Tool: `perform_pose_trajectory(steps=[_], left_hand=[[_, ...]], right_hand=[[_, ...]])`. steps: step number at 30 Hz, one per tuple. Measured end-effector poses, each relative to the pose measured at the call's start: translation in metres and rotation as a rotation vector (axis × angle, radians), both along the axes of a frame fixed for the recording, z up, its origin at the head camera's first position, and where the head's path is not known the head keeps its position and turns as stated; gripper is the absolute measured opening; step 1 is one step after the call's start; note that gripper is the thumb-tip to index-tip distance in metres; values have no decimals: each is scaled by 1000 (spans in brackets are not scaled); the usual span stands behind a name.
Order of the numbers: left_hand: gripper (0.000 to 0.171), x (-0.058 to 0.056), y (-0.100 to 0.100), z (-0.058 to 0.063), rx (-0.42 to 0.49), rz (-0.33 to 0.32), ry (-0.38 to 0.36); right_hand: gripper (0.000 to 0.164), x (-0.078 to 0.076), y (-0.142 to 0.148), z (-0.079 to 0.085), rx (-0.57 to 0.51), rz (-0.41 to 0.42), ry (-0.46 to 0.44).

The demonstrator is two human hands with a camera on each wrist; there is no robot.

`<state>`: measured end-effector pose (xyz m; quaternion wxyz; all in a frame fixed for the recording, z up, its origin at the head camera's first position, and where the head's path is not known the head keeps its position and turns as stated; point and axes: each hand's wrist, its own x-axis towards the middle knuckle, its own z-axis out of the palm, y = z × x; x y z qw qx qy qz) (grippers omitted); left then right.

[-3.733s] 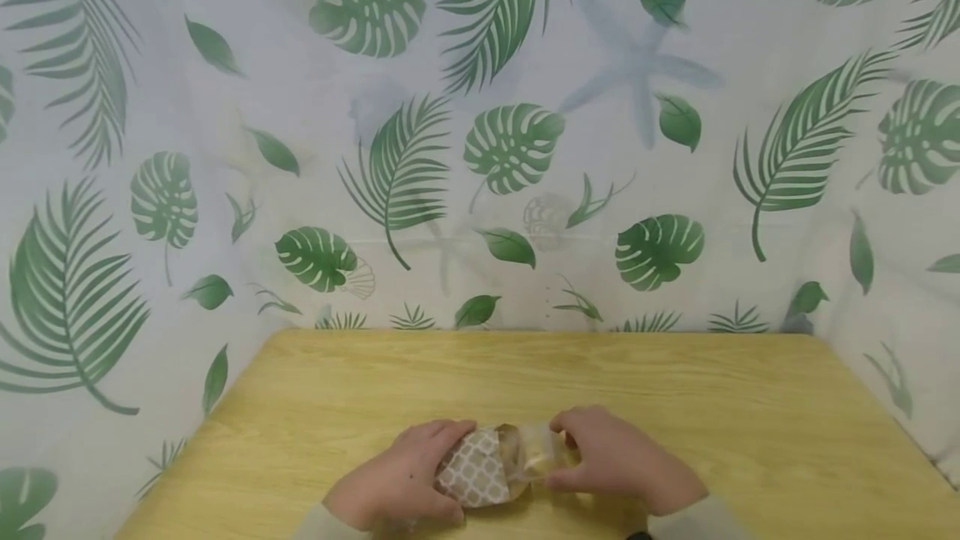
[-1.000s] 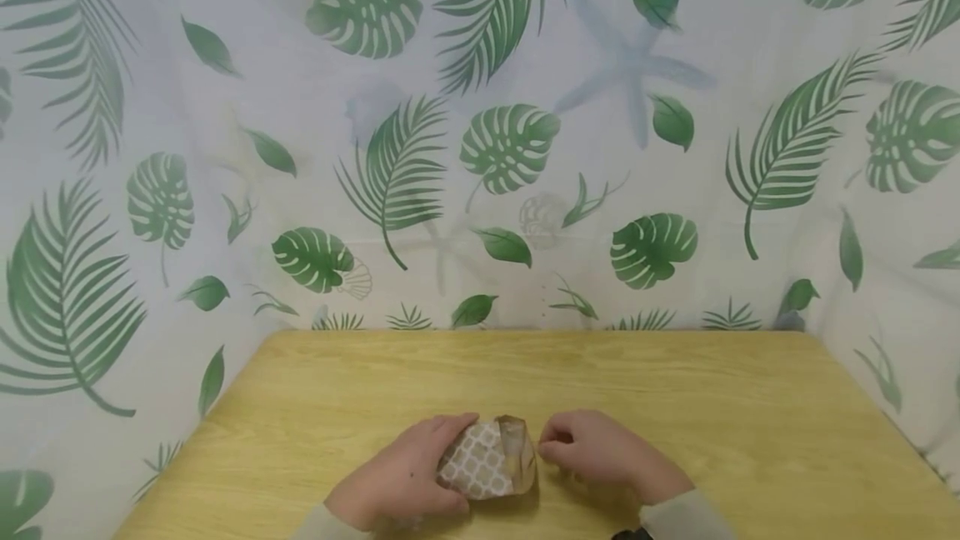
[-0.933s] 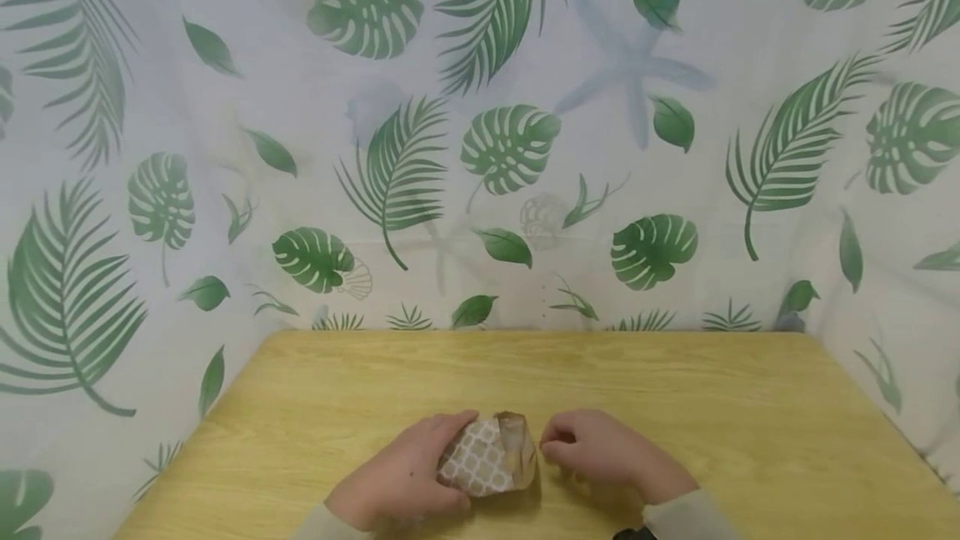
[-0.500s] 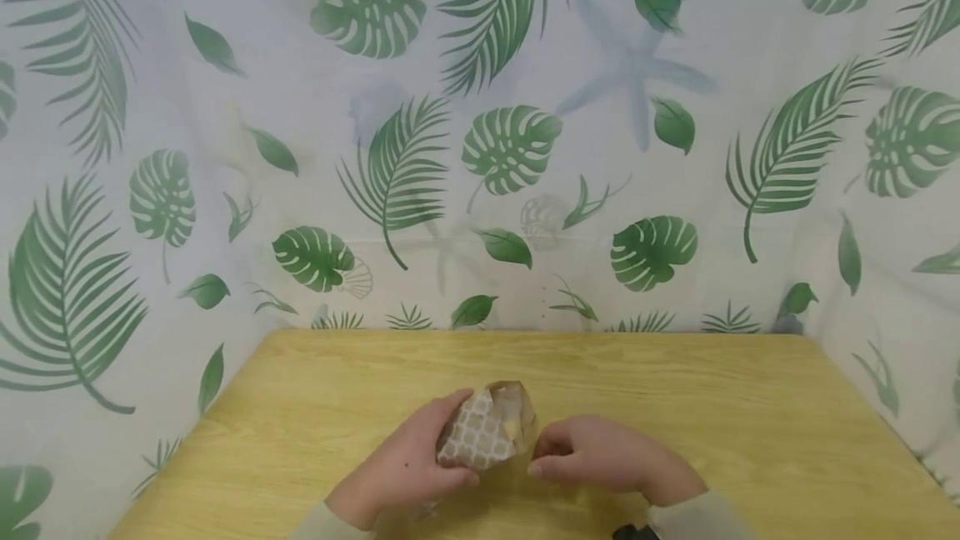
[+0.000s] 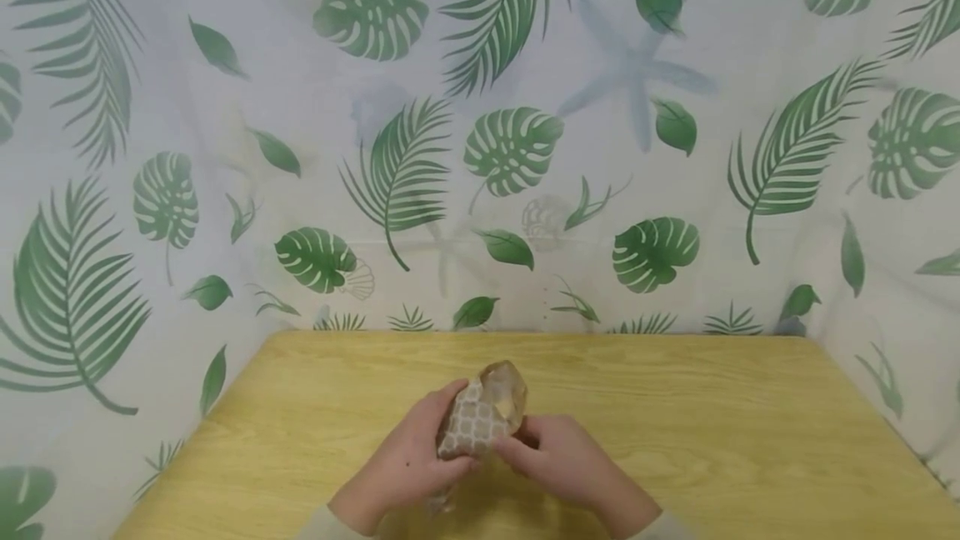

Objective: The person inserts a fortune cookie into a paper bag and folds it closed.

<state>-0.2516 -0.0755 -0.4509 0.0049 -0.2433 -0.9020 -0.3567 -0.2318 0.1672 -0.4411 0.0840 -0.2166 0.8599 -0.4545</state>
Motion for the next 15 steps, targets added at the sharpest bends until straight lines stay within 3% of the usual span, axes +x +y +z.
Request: perform_pose_trajectory(steps=[6,10,15], left_hand=[[91,3,2,1,-34,31,49],[93,5,3,2,-25,32,34],[91,8,3,4,110,15,-36]], right_hand=[[38,3,-4,2,-42,-87,71],[37,4,-3,5,-25,-116,120],[31,2,7,8,20,-163,244]])
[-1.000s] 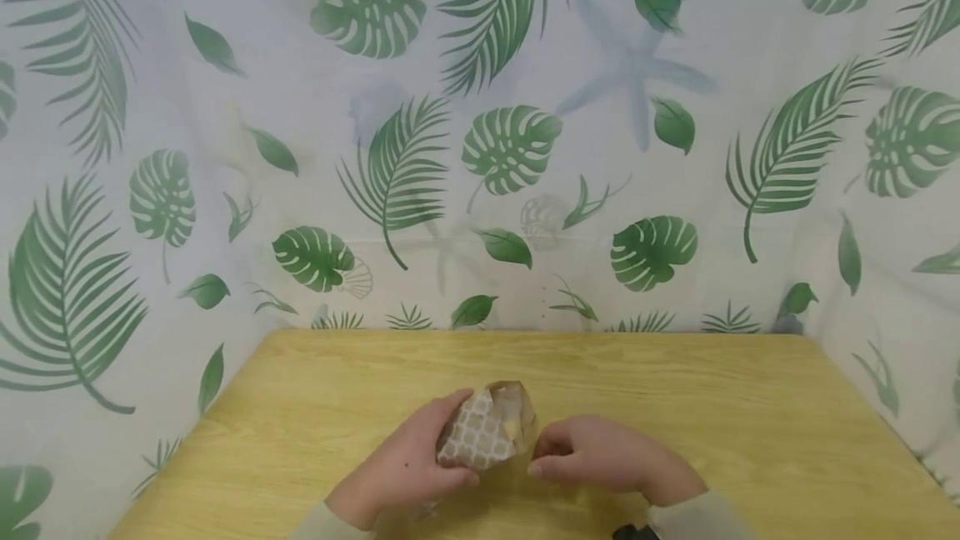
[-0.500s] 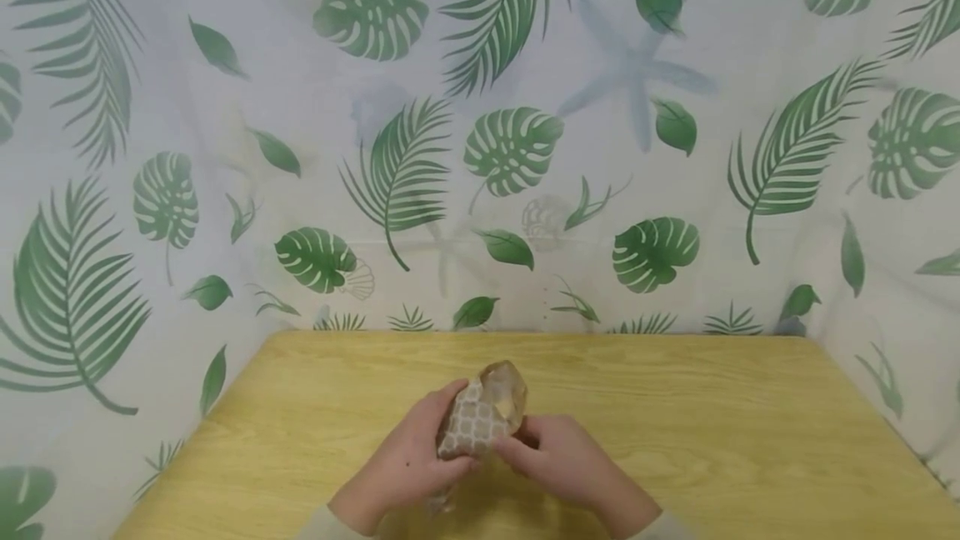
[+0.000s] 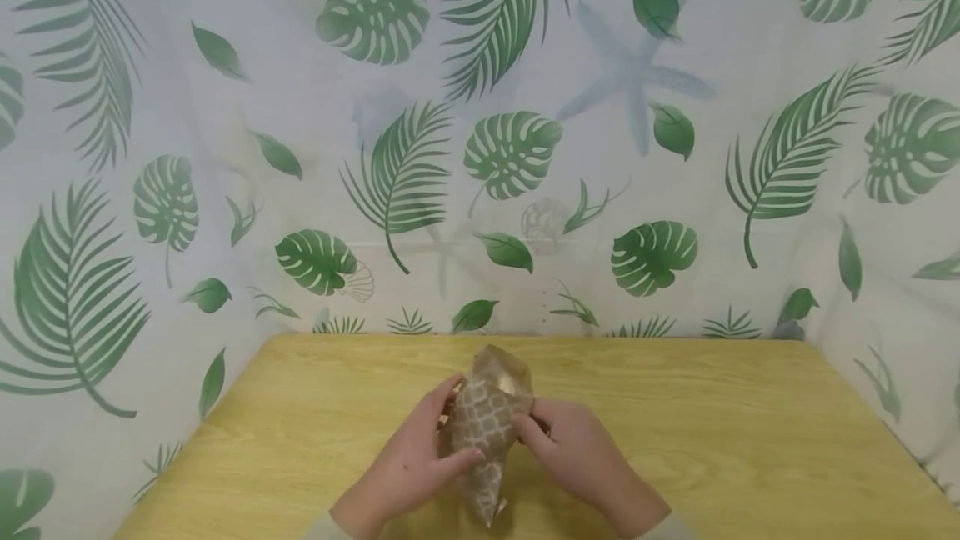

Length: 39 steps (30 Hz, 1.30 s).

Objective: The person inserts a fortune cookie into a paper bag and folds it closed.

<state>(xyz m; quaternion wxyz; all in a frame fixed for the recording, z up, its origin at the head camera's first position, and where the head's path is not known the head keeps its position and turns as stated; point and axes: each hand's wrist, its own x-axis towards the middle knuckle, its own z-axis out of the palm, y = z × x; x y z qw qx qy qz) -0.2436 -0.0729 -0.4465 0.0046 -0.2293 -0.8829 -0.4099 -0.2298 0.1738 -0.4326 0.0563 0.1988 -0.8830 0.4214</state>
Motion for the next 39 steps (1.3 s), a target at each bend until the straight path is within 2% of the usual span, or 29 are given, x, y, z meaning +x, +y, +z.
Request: perform_pose_trajectory(steps=[3,7,12,15,19,23,31,34,39], left_hand=[[80,0,-1,3,134,-17,-32],[56,-2,-3,7,260,-11,-59],[29,-1,-6,10,352,-14,-102],[22,0,-7,11,388,-32,-135],[20,0,-6,12,406,-35,-142],[17,1,-6,13,408,-29,-118],[17,2,-11,18,335,-3,35],[19,2,-12,20,310,12,71],[19,0,-12,20,281,19,120]], right_hand=[[26,-2,7,4,15,-22,87],[25,-3,15,9,28,-62,183],[26,-3,18,14,-10,-59,185],[26,-2,18,15,-37,-45,155],[26,0,17,17,-67,-39,129],[23,1,16,18,-92,-44,103],[15,1,16,20,-109,-50,63],[11,1,17,22,-111,-42,62],[11,2,19,28,-64,-77,110]])
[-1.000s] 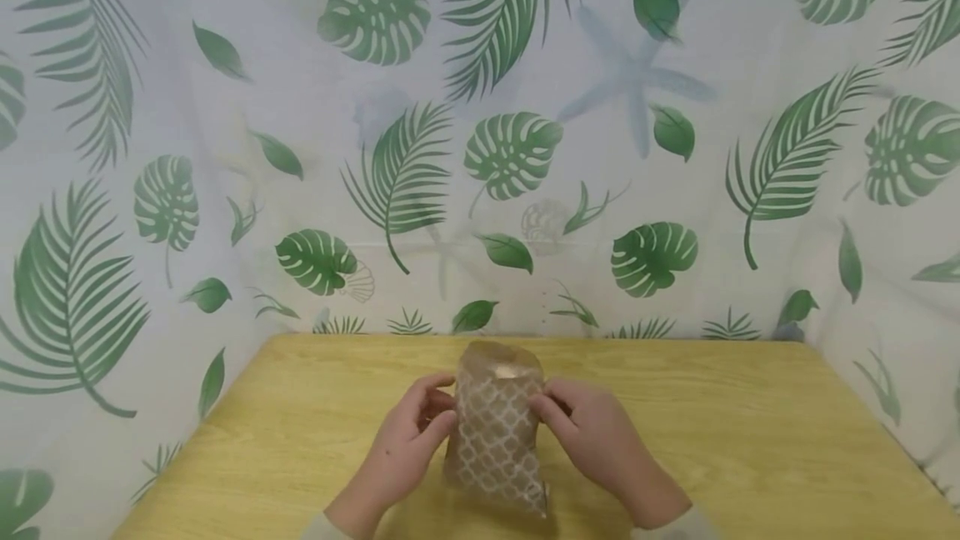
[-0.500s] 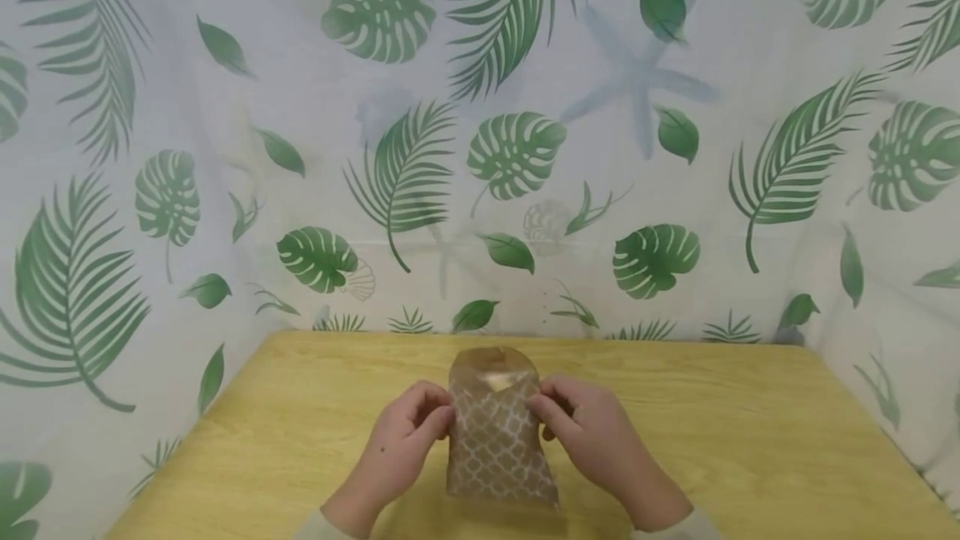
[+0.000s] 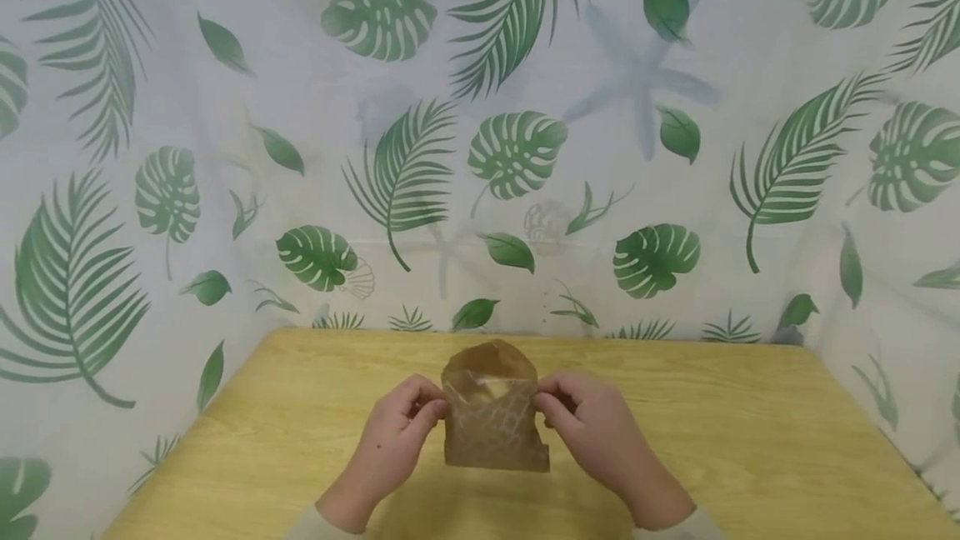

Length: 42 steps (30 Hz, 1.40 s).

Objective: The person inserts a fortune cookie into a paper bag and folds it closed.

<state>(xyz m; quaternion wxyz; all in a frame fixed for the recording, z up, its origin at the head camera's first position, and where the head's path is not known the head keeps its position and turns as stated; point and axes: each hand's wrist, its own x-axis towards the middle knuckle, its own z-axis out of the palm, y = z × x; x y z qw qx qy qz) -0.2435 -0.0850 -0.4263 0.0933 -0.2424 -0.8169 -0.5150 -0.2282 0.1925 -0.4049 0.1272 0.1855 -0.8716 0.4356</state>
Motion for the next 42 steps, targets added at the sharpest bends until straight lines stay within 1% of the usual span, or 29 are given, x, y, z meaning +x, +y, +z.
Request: perform_pose_trajectory(steps=[4,6,9,13,16,18,20,24,27,31,33,35,37,39,42], left_hand=[[17,0,0,-1,-8,16,23],[18,0,0,-1,-16,18,21],[18,1,1,-1,-20,17,13],[13,2,1,0,25,21,-6],[10,1,1,0,76,15,-24],[10,1,1,0,88,8,-28],[12,1,1,0,88,1,-36],[18,0,1,-1,83,-10,-30],[18,-1,1,-1,92,-23,-23],[16,0,1,-1,92,-21,-15],[15,0,1,-1,89,-16,-9],[15,0,1,-1,93,-19,-13],[16,0,1,-1,98,-29,-34],[19,-1,0,-1,91,-47,-70],[22,-2,-1,-1,45,-83,-132]], right_hand=[[10,1,2,3,37,-65,45],[10,1,1,4,28,-61,47],[11,1,-3,3,-5,-27,26],[10,0,-4,-1,-50,25,-30],[12,-2,-3,-3,-42,93,-82],[12,-3,-3,-4,-20,140,-105],[14,-3,-4,-5,5,156,-111],[17,-2,-6,-6,39,113,-79],[16,-3,-7,-6,36,96,-59],[12,-4,-7,-7,23,129,-64],[15,-4,-7,-8,17,153,-82],[17,-4,-6,-9,13,160,-106],[16,-4,-5,-10,3,152,-121],[15,-4,-4,-10,-17,126,-127],[15,-4,-3,-8,-67,72,-134]])
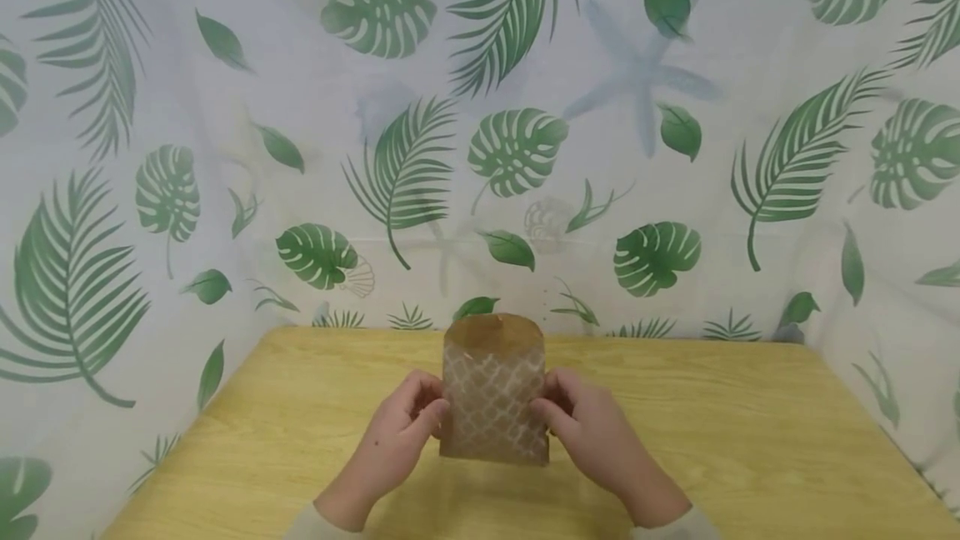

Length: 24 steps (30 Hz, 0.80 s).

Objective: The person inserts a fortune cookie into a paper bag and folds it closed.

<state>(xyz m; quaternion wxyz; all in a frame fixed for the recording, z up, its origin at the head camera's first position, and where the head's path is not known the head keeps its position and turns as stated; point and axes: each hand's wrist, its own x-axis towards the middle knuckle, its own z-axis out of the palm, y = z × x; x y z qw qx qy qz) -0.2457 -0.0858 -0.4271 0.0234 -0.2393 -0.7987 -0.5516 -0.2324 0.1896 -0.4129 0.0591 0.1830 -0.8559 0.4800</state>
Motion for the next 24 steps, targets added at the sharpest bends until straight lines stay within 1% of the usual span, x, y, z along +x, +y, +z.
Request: perform_pose_trajectory(steps=[3,6,10,14,16,20,24], left_hand=[[20,-1,-1,-2,-81,-27,-24],[19,-1,-2,-3,-140,-39,11],[18,-2,-3,-2,-162,-43,74],[18,-3,-3,1,-168,-47,95],[19,-3,-4,2,-168,-37,82],[21,-4,-5,1,-126,-6,64],[24,-4,-7,0,-83,1,85]], right_hand=[[16,1,1,2,-53,-23,-9],[16,1,1,4,-81,-12,-10],[13,2,2,5,-64,-15,15],[11,-1,4,5,-39,-51,32],[12,-3,5,4,-46,-47,10],[20,-6,7,0,-1,19,-40],[23,-8,9,-3,86,68,-50]])
